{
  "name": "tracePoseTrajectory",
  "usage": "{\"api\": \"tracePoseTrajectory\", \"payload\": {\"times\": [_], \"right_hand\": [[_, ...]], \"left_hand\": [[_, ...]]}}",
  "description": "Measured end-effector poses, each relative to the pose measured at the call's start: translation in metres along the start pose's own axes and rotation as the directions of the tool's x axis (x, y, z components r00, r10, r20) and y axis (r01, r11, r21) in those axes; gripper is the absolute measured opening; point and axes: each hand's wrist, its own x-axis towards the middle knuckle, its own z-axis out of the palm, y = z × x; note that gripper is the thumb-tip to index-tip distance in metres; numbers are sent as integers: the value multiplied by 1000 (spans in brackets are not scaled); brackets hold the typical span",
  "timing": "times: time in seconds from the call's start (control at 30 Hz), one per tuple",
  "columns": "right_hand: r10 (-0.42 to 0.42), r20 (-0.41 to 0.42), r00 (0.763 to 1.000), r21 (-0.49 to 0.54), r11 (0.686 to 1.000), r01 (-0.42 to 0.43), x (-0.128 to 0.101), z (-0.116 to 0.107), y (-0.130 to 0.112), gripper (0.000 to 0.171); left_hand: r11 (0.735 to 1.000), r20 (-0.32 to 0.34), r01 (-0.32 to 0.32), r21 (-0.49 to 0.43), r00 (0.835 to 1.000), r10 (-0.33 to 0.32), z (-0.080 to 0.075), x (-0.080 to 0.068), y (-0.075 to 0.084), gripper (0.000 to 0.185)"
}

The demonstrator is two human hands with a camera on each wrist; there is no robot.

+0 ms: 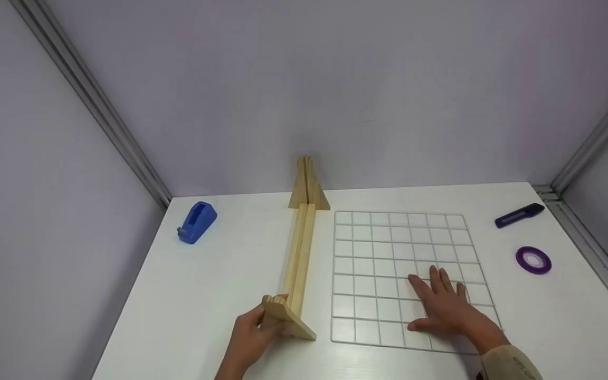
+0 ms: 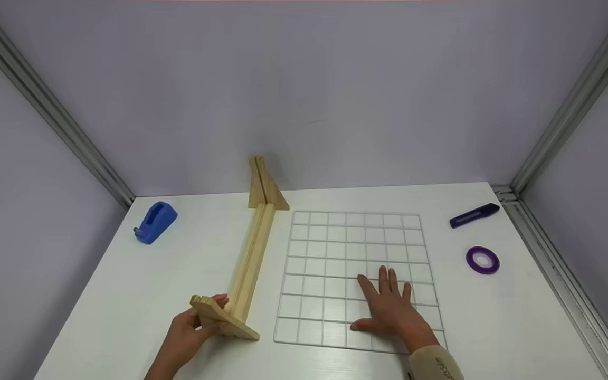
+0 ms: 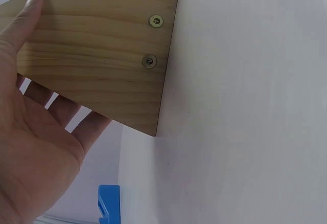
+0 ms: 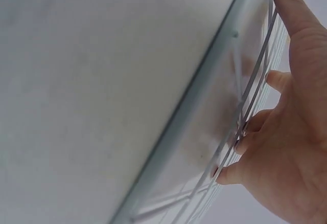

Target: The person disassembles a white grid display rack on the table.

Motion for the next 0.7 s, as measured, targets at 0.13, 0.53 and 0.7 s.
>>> {"api": "tracePoseTrajectory", "payload": {"times": [0.13, 0.53, 0.7], "right_hand": [[-12, -1, 1000, -17, 1000, 12, 3, -2, 7, 116], [-37, 6, 999, -43, 998, 37, 4, -10, 17, 116], [-55, -10, 998, -30, 998, 55, 3, -11, 15, 114]], "left_hand": [[1000, 1, 6, -3, 1000, -6, 2, -1, 1, 55], [999, -13, -34, -22, 999, 34, 10, 2, 3, 48], [999, 6, -15, -52, 1000, 15, 9, 2, 4, 46]]}}
